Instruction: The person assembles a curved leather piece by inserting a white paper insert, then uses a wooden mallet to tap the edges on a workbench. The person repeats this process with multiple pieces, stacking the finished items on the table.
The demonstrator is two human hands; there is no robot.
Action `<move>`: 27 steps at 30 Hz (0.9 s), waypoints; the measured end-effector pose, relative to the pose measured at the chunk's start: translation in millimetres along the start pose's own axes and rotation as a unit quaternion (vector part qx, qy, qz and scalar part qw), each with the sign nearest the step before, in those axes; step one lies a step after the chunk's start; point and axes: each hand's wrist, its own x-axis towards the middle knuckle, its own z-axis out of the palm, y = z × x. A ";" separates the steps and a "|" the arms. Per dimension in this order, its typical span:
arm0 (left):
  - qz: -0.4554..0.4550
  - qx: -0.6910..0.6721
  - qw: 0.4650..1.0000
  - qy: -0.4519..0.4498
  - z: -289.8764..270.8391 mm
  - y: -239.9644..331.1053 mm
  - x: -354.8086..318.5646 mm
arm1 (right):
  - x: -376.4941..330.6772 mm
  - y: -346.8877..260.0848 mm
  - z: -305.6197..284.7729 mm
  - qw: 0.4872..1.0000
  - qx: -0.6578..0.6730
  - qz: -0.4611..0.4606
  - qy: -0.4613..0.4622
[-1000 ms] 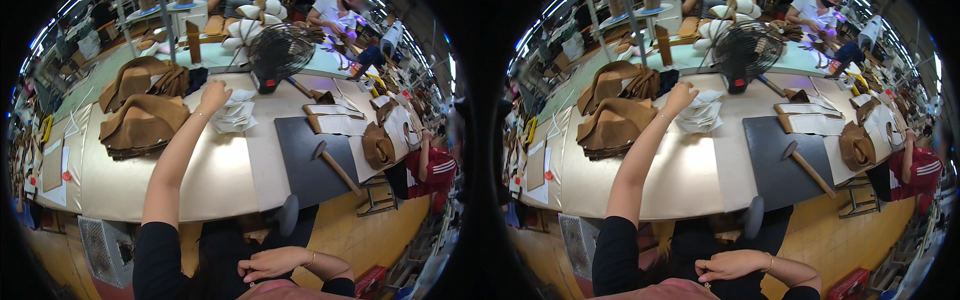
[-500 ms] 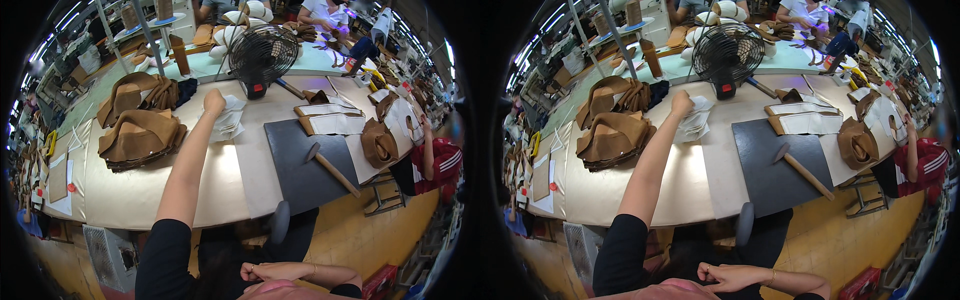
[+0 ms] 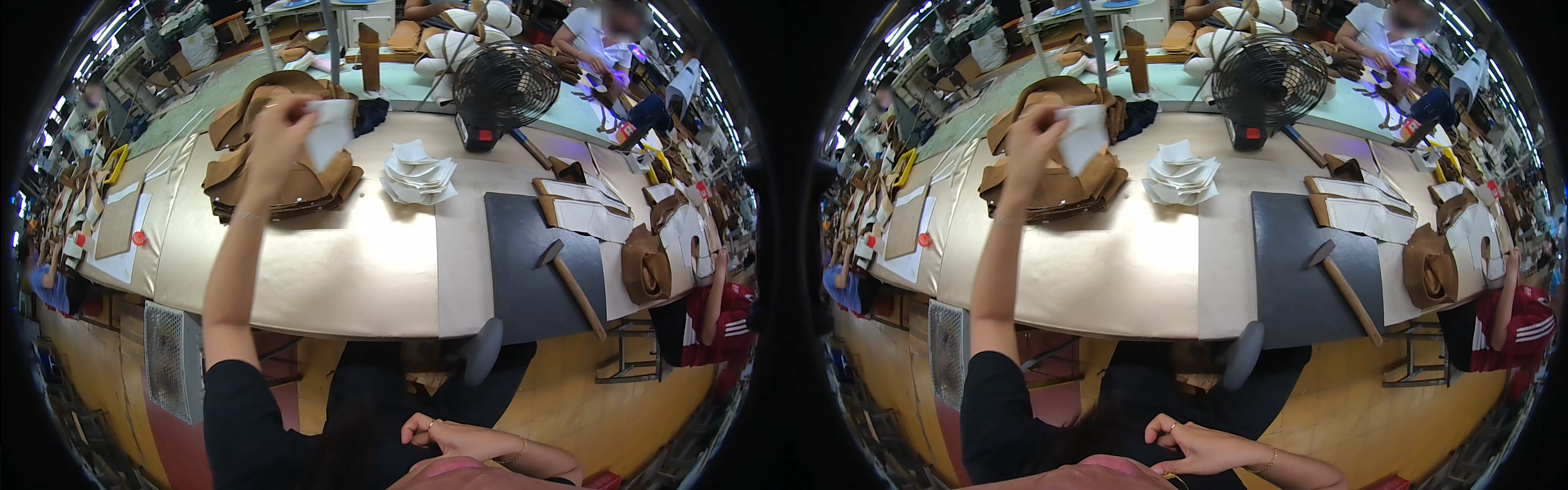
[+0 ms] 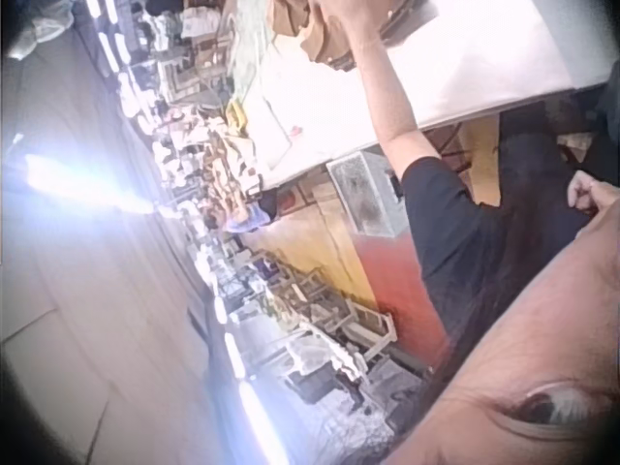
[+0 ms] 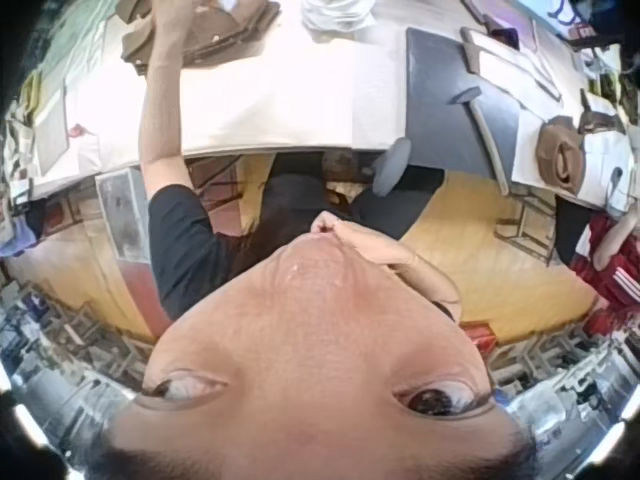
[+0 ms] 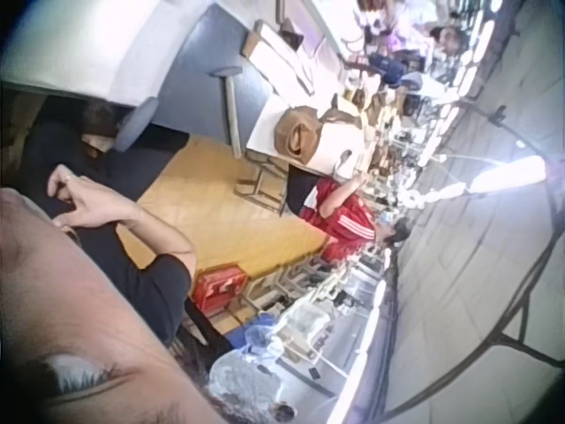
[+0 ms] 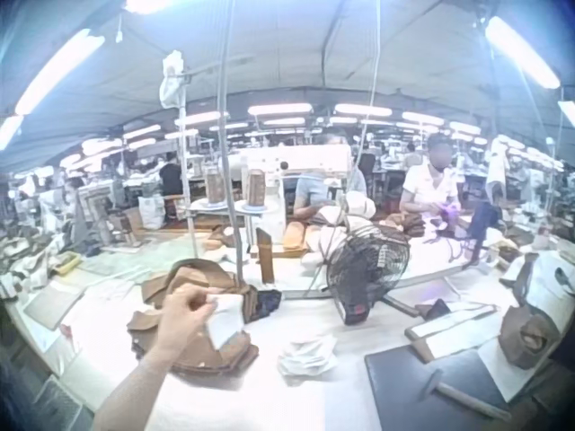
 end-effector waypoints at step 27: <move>-0.289 0.682 0.672 -0.001 -327.8 -200.5 -355.5 | 5.5 -10.2 24.1 0.990 -0.124 -0.026 0.059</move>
